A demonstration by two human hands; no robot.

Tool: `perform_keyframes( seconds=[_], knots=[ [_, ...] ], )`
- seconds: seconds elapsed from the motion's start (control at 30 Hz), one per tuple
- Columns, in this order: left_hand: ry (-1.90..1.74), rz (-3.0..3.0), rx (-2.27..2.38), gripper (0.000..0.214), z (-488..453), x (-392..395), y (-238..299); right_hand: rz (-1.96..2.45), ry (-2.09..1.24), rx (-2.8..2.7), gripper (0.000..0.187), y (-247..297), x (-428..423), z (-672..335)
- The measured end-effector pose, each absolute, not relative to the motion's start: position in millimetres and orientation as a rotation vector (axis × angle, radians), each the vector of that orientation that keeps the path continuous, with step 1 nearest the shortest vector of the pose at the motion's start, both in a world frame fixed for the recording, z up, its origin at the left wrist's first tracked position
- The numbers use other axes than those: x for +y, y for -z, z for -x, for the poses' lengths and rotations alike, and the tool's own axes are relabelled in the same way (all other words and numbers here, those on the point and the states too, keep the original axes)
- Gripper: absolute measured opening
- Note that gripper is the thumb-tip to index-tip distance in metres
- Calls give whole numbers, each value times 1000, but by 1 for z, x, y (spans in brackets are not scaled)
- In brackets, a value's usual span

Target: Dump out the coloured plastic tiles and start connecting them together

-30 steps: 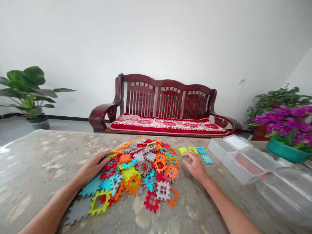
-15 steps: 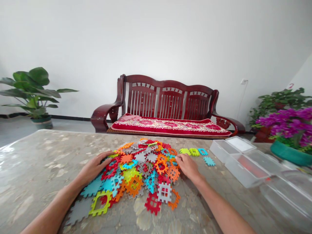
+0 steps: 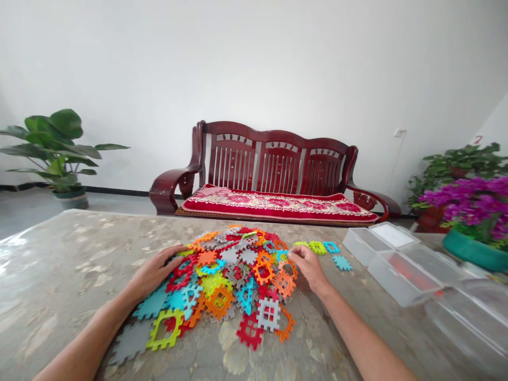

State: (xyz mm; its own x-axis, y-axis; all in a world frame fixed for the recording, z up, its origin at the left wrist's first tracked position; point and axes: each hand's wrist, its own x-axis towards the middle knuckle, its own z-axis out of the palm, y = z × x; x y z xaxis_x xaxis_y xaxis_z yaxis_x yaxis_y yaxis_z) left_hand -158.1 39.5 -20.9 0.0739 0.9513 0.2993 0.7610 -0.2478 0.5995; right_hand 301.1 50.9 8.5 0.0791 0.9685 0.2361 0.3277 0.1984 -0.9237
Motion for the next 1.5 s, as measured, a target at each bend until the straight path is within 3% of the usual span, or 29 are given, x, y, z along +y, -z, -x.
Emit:
perform_keyframes(
  seconds=[0.2, 0.47, 0.67, 0.87, 1.5],
  knots=[
    [-932, -2079, 1711, 70, 155, 38, 16, 1532, -730, -1425, 41, -29, 50, -339],
    [-934, -2094, 1742, 73, 157, 39, 18, 1929, -458, -1687, 14, -20, 48, -385],
    [-938, -2097, 1729, 73, 160, 42, 21, 2020, -341, -2085, 44, -26, 36, -383],
    [-941, -2117, 1738, 72, 161, 41, 20, 2228, -157, -2180, 33, -40, 25, -360],
    [-929, -2116, 1732, 73, 161, 42, 21, 2218, -68, -2185, 36, -38, 21, -358]
  ],
)
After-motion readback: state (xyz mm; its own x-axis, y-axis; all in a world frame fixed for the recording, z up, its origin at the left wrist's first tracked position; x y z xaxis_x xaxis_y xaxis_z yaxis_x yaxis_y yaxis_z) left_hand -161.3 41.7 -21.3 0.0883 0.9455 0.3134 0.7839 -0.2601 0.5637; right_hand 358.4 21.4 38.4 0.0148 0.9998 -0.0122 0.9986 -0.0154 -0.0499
